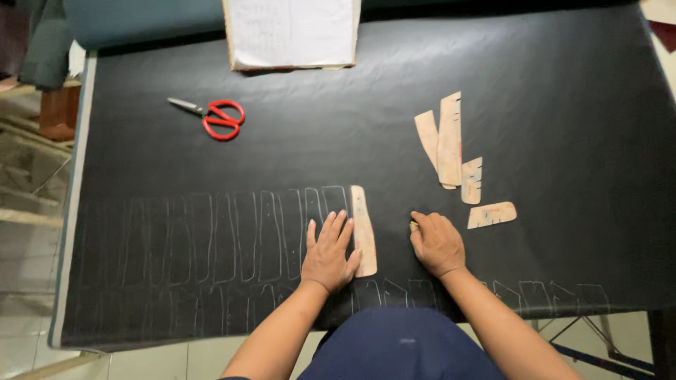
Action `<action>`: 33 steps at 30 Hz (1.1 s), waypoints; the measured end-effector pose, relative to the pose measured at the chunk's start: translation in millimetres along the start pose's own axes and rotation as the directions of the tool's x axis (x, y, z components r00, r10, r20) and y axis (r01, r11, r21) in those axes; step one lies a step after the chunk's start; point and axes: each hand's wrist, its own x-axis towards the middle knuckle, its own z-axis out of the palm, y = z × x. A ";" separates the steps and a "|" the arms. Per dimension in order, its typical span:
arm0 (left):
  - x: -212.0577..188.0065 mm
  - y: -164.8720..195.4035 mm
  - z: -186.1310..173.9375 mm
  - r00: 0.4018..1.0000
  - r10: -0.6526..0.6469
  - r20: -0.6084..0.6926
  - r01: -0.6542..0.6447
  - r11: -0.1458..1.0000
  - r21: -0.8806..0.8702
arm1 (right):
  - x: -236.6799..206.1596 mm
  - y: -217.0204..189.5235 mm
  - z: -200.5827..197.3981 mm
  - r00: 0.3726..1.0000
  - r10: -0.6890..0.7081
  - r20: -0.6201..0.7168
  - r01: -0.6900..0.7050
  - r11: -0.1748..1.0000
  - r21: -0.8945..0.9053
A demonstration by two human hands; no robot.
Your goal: The person places a paper pattern on a large black sheet and traces its outline with a pencil. They repeat this process multiple times, moving the pattern to different positions on the sheet to create several identical outlines.
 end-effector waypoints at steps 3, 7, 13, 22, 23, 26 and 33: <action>-2.1 -0.6 -4.0 1.000 0.000 0.005 0.000 1.000 -0.016 | 0.5 0.4 2.3 1.000 0.017 0.018 -0.017 1.000 0.006; -1.4 0.7 -4.6 1.000 -0.011 0.025 0.012 1.000 -0.017 | 9.1 -3.9 6.0 0.914 0.301 0.273 -0.373 0.889 0.265; -6.3 -2.5 1.7 1.000 0.005 0.004 -0.005 1.000 -0.001 | 14.0 -27.7 42.9 0.625 0.404 0.668 -0.781 0.342 0.523; -12.4 -10.8 16.5 0.996 0.001 -0.093 -0.009 0.997 -0.081 | 12.8 -36.0 48.4 0.709 0.314 0.632 -0.688 0.508 0.519; -13.4 -11.2 19.8 0.995 -0.011 -0.097 0.003 0.996 -0.086 | 15.0 -35.0 40.8 0.762 0.299 0.575 -0.632 0.537 0.558; -18.4 -12.7 25.0 0.994 -0.040 -0.098 0.032 0.996 -0.087 | 16.0 -31.6 16.1 0.962 0.139 0.233 -0.257 0.745 0.616; -19.7 -11.8 20.5 0.994 -0.027 -0.107 0.013 0.992 -0.126 | -15.8 -12.0 5.8 0.967 0.038 0.253 -0.116 0.946 0.304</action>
